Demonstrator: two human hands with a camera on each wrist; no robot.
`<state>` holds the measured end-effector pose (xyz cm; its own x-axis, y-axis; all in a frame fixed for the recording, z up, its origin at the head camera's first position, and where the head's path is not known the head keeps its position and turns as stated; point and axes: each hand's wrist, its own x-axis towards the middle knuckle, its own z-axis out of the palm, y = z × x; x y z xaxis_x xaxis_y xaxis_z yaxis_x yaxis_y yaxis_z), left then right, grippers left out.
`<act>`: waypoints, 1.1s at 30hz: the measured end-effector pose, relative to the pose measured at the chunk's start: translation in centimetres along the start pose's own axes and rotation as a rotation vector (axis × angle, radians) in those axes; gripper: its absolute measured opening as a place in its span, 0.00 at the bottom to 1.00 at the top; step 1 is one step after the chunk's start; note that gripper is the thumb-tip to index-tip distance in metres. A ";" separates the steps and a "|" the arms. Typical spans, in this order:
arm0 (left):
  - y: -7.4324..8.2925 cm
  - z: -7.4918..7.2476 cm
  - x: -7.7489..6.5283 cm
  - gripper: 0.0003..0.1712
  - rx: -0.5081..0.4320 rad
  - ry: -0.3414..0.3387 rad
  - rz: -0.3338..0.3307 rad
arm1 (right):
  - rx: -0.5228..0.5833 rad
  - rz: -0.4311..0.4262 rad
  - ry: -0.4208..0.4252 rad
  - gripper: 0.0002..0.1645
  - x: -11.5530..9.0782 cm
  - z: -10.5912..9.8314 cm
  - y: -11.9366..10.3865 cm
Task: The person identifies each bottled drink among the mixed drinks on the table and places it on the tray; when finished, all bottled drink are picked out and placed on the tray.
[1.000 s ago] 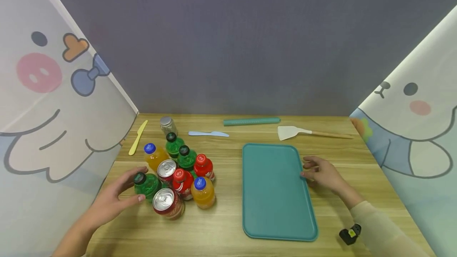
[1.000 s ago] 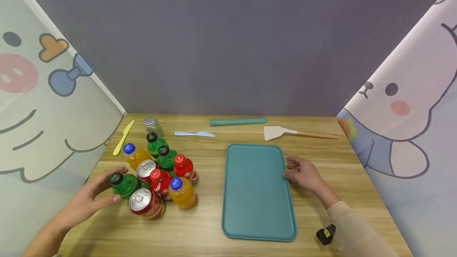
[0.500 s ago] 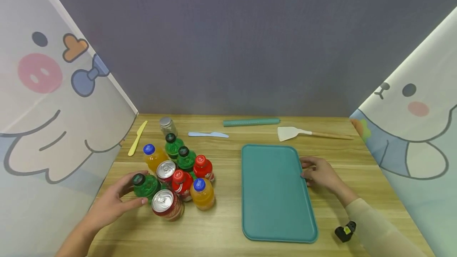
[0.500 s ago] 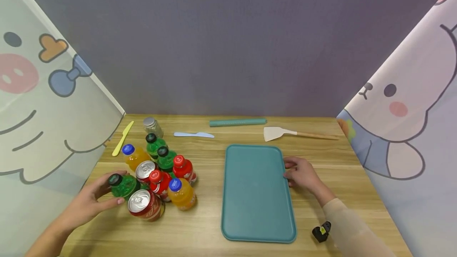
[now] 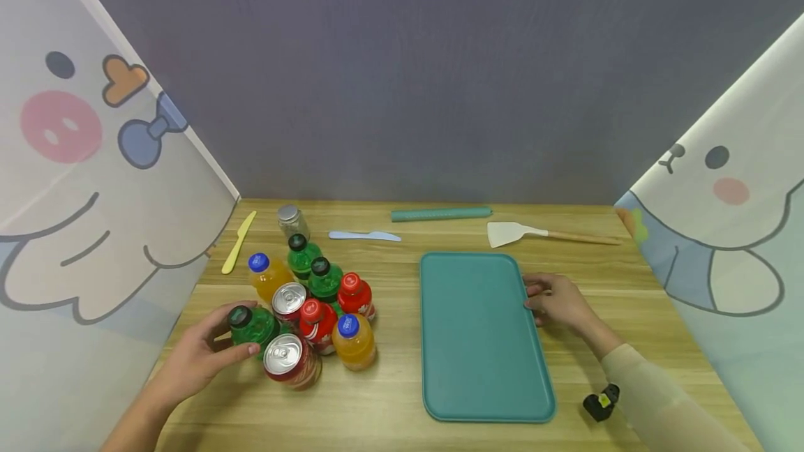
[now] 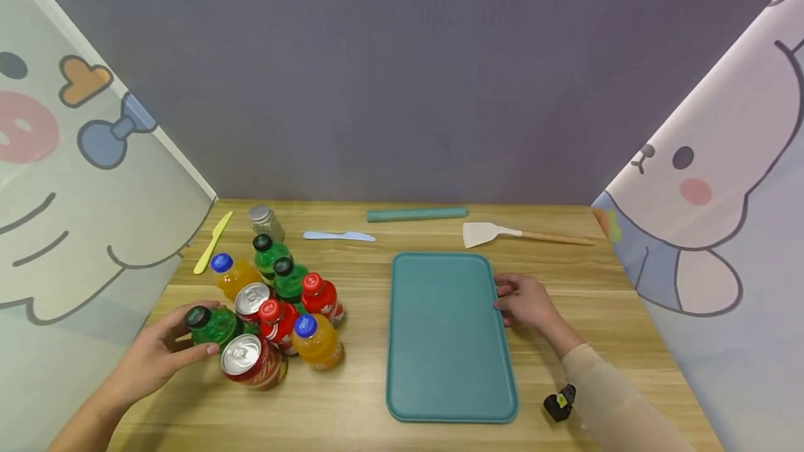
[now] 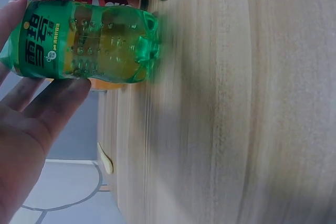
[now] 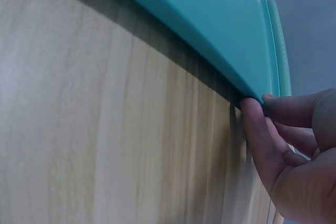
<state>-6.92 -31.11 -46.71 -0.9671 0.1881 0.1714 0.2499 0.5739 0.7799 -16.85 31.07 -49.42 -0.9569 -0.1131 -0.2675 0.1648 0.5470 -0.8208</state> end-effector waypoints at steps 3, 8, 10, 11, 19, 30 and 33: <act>0.2 0.1 -0.1 0.36 0.006 0.020 0.008 | 0.009 0.000 0.005 0.35 -0.1 0.1 0.1; 0.3 0.1 -0.2 0.36 0.019 0.050 0.014 | 0.029 0.007 0.011 0.34 -0.3 0.2 -0.1; 0.2 0.1 -0.1 0.36 0.030 0.055 0.008 | 0.031 0.010 0.013 0.33 -0.4 0.1 -0.1; 0.2 0.1 0.0 0.36 0.036 0.054 0.007 | 0.029 0.010 0.014 0.33 -0.4 0.0 0.0; 0.5 -0.3 0.0 0.36 0.061 0.075 0.010 | 0.025 -0.005 -0.032 0.35 -0.8 -0.4 0.2; 3.3 -2.5 0.9 0.38 0.065 0.139 0.062 | 0.043 0.024 -0.035 0.35 -0.8 -0.1 0.3; 4.4 -3.4 1.2 0.38 0.075 0.144 0.059 | 0.044 0.024 -0.031 0.35 -0.8 -0.1 0.4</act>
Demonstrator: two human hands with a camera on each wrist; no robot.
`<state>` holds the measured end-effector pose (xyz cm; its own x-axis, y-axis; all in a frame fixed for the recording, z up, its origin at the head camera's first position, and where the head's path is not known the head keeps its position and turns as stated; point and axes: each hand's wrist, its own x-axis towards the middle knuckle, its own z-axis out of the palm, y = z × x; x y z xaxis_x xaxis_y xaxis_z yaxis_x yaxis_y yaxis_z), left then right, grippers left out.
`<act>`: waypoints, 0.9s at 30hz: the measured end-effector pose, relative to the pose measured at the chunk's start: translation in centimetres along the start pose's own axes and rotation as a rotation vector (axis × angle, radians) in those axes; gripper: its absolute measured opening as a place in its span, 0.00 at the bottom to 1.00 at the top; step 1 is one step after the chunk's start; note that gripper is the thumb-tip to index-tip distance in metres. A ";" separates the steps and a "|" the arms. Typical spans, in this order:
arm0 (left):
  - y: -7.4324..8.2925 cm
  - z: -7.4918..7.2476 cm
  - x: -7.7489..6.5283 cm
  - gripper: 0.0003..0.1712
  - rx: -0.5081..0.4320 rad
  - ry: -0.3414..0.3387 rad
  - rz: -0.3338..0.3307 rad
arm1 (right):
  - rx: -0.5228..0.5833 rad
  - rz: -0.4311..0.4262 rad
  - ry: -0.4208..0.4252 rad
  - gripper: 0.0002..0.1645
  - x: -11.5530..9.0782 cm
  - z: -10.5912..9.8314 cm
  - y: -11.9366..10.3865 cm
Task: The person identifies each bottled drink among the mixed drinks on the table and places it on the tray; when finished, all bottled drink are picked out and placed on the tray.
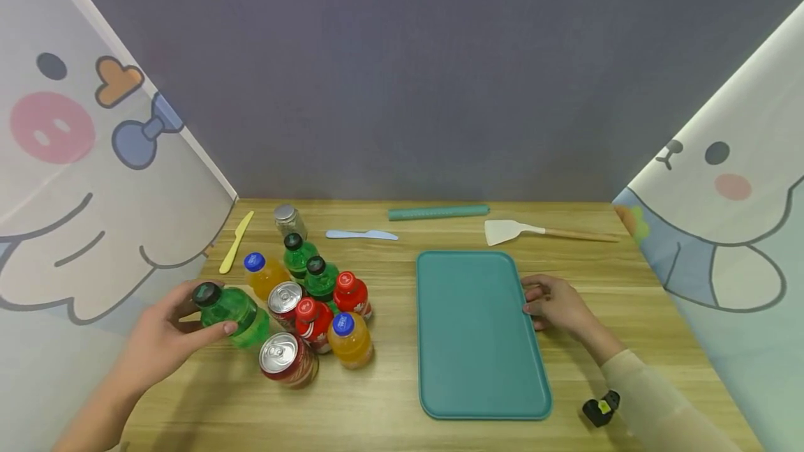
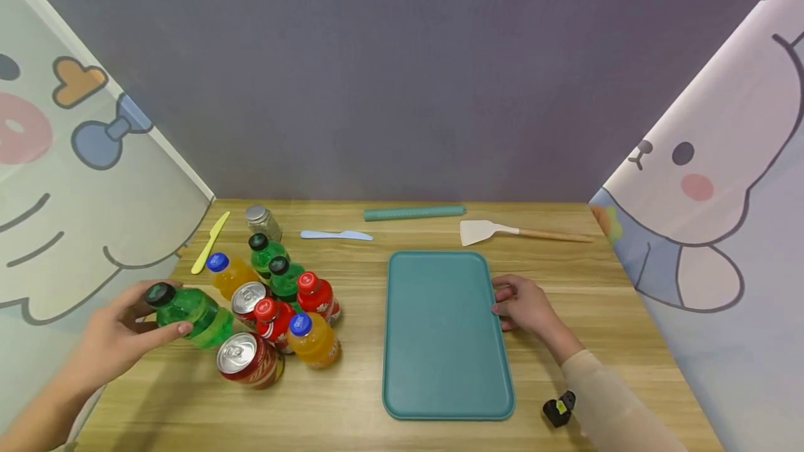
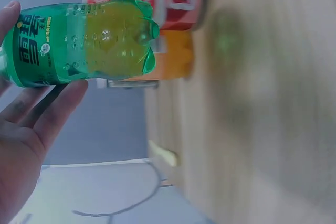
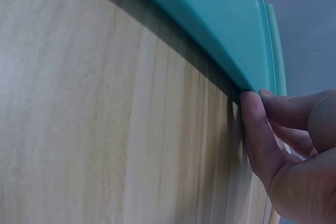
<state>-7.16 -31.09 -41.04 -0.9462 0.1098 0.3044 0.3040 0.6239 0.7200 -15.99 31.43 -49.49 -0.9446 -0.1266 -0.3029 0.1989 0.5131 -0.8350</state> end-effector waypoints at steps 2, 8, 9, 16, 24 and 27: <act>0.6 -0.7 0.4 0.39 0.014 0.004 0.001 | -0.001 -0.001 0.001 0.35 -0.1 0.0 0.0; 2.5 -2.3 1.9 0.40 0.068 0.054 0.042 | -0.001 0.010 0.007 0.35 -0.1 -0.1 0.1; 2.9 -2.6 2.1 0.39 0.074 0.061 0.044 | 0.002 0.013 0.008 0.35 -0.1 -0.1 0.1; 5.4 -4.2 4.5 0.36 0.063 0.061 0.018 | 0.010 0.014 0.014 0.34 0.0 0.1 -0.1; 9.4 -3.0 8.5 0.31 0.035 0.042 -0.031 | 0.017 0.011 0.023 0.33 -0.2 0.3 -0.3; 10.8 -1.7 10.1 0.31 0.026 0.014 0.010 | 0.013 0.010 0.028 0.33 -0.3 0.3 -0.2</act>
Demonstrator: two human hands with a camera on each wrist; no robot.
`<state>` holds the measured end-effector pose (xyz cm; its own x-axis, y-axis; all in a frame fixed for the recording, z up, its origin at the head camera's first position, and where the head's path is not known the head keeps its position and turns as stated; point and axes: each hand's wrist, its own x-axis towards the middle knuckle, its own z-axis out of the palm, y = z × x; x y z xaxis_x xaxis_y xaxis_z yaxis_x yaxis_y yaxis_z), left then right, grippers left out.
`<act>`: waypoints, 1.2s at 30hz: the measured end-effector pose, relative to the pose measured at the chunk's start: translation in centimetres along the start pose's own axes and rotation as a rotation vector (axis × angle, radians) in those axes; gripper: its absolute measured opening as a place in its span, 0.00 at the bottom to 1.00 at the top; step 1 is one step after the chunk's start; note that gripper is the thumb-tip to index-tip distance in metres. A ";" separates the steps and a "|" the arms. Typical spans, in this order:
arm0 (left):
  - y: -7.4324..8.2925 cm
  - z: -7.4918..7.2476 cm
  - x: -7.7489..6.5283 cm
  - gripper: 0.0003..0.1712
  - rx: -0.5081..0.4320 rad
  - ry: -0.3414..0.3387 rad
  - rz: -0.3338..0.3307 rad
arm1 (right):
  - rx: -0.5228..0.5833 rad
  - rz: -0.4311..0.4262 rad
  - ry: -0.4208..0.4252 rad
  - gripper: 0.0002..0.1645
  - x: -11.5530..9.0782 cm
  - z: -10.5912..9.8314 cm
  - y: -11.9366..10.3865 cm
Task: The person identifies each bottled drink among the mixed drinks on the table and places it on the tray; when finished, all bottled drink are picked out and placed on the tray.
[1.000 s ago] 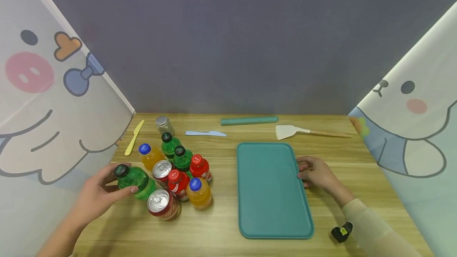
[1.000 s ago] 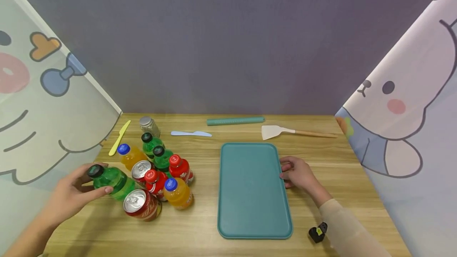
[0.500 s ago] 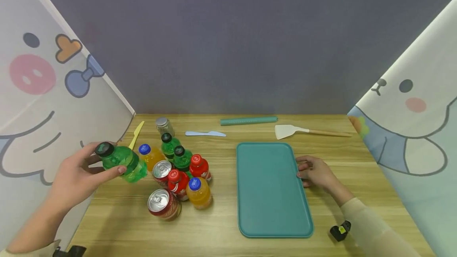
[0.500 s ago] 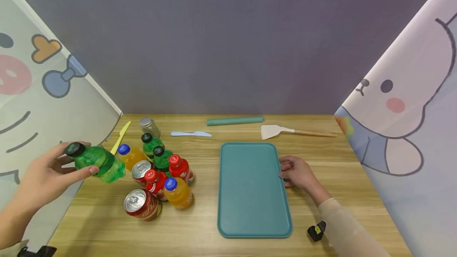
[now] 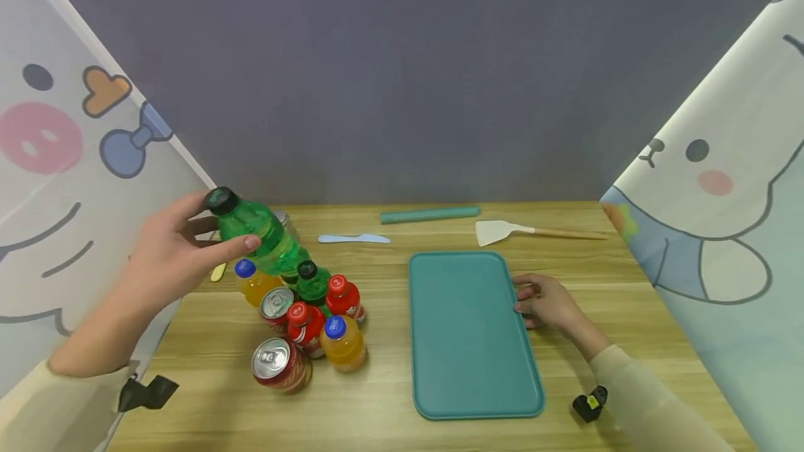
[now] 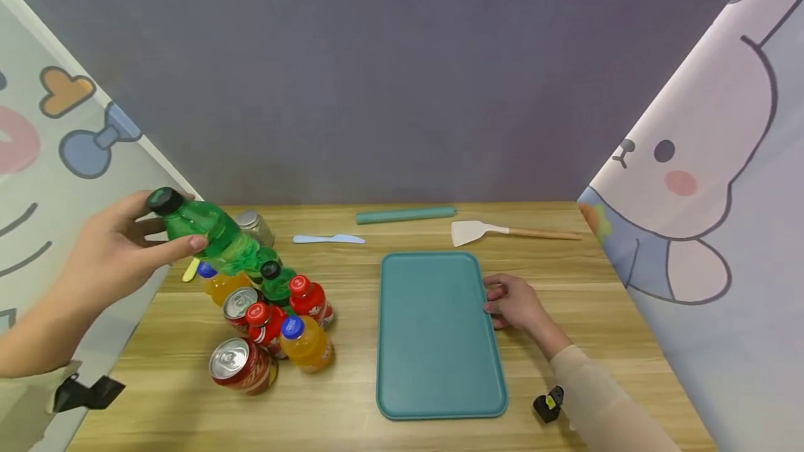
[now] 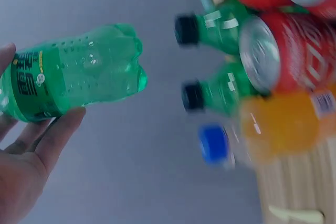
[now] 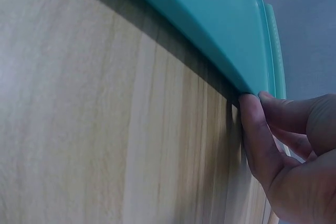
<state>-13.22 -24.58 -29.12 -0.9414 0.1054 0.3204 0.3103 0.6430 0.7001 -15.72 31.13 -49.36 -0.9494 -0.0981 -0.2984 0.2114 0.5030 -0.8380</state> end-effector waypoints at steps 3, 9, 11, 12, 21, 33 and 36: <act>1.4 1.5 1.4 0.30 -0.024 -0.040 0.060 | 0.001 0.006 0.004 0.33 0.1 0.1 0.0; 3.8 5.1 3.8 0.29 -0.076 -0.165 0.061 | 0.004 0.012 -0.005 0.34 0.0 -0.1 -0.3; 4.3 6.4 4.5 0.30 -0.094 -0.198 0.060 | 0.005 0.013 -0.005 0.34 0.0 -0.1 -0.3; 4.5 7.1 4.8 0.30 -0.105 -0.216 0.061 | 0.005 0.011 -0.006 0.34 0.0 -0.1 -0.2; 7.1 13.0 7.7 0.33 -0.136 -0.329 0.067 | 0.004 0.013 -0.003 0.34 -0.2 -0.1 -0.4; 10.2 21.0 10.1 0.34 -0.203 -0.426 0.020 | 0.005 0.012 0.043 0.32 -0.6 0.2 0.1; 10.4 22.9 10.3 0.35 -0.199 -0.441 0.014 | 0.002 0.009 0.051 0.32 -0.6 0.3 0.2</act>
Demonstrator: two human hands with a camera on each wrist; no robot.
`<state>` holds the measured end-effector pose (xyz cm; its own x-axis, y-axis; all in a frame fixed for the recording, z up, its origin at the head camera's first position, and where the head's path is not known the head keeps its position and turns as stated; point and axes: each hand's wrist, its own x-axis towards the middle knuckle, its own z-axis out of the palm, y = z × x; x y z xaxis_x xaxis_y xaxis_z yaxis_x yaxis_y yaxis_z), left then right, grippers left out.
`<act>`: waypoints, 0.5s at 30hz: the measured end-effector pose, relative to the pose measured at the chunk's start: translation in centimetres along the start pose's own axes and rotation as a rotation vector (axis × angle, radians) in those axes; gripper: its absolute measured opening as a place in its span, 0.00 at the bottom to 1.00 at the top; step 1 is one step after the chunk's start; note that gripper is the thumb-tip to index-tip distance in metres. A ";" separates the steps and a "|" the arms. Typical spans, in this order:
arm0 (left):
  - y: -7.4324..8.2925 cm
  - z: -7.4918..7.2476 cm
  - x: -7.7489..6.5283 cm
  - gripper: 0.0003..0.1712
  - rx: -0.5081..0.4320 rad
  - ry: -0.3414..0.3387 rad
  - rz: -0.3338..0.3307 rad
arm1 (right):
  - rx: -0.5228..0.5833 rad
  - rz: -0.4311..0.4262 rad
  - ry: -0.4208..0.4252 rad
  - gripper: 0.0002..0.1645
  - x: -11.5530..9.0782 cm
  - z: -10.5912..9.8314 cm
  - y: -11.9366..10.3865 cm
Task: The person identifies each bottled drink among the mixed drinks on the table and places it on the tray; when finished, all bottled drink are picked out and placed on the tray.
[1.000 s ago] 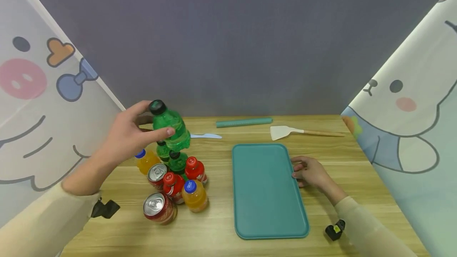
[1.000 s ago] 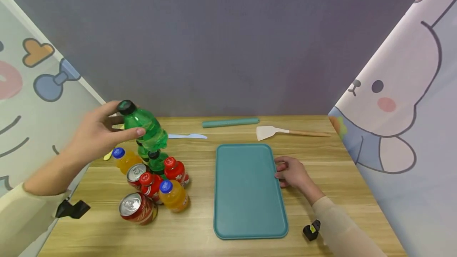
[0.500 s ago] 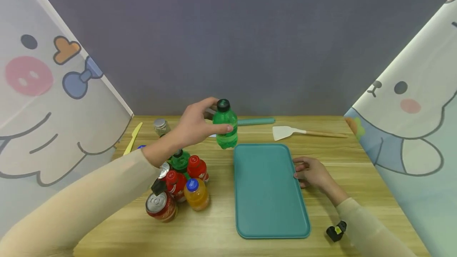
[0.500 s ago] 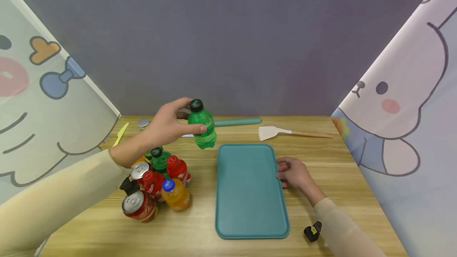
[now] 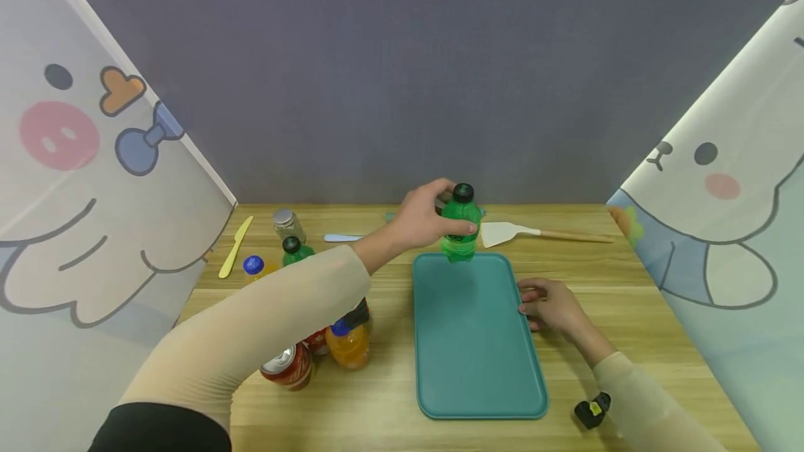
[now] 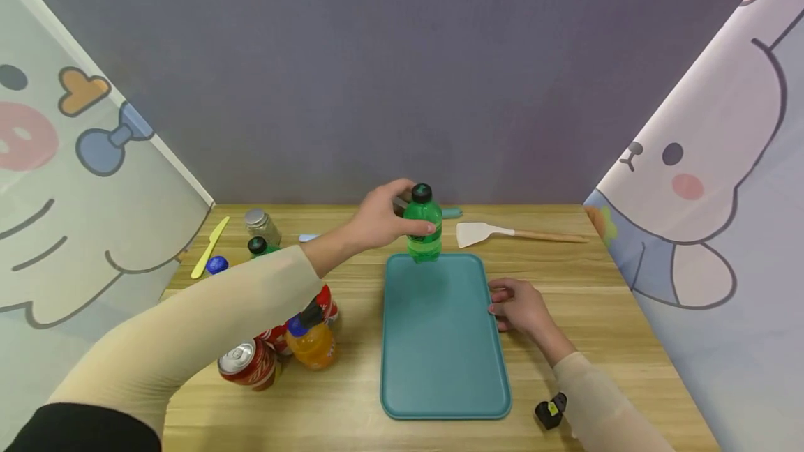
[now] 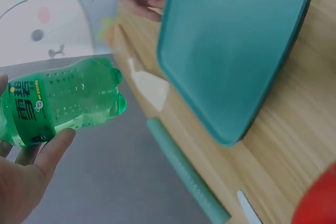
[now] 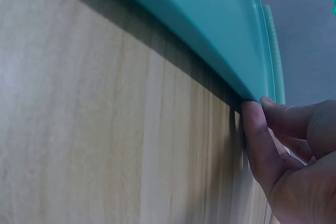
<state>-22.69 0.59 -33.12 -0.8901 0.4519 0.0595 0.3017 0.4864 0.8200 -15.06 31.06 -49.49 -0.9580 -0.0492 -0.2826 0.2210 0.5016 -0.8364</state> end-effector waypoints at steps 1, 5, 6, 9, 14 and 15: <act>-0.1 0.6 0.3 0.35 -0.002 -0.003 -0.007 | -0.001 0.001 0.000 0.31 0.0 0.0 0.0; -0.8 2.9 1.3 0.34 -0.002 -0.010 -0.027 | -0.005 0.008 -0.005 0.32 0.1 0.0 0.1; -1.0 3.5 1.6 0.34 0.001 -0.011 -0.029 | -0.006 0.009 -0.006 0.32 0.1 0.0 0.1; -1.4 5.2 2.3 0.34 0.029 -0.019 -0.026 | -0.006 0.011 -0.009 0.32 0.0 -0.1 0.0; -2.0 7.9 3.4 0.35 0.054 -0.013 -0.038 | -0.001 0.011 -0.010 0.31 0.0 -0.1 -0.1; -2.2 8.3 3.6 0.36 0.053 -0.011 -0.044 | 0.000 0.010 -0.009 0.31 0.1 -0.1 -0.1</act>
<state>-23.70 7.39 -39.45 -0.8993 0.4371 0.0172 0.2801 0.5453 0.7901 -15.16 31.08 -49.36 -0.9539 -0.0521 -0.2955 0.2307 0.5023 -0.8334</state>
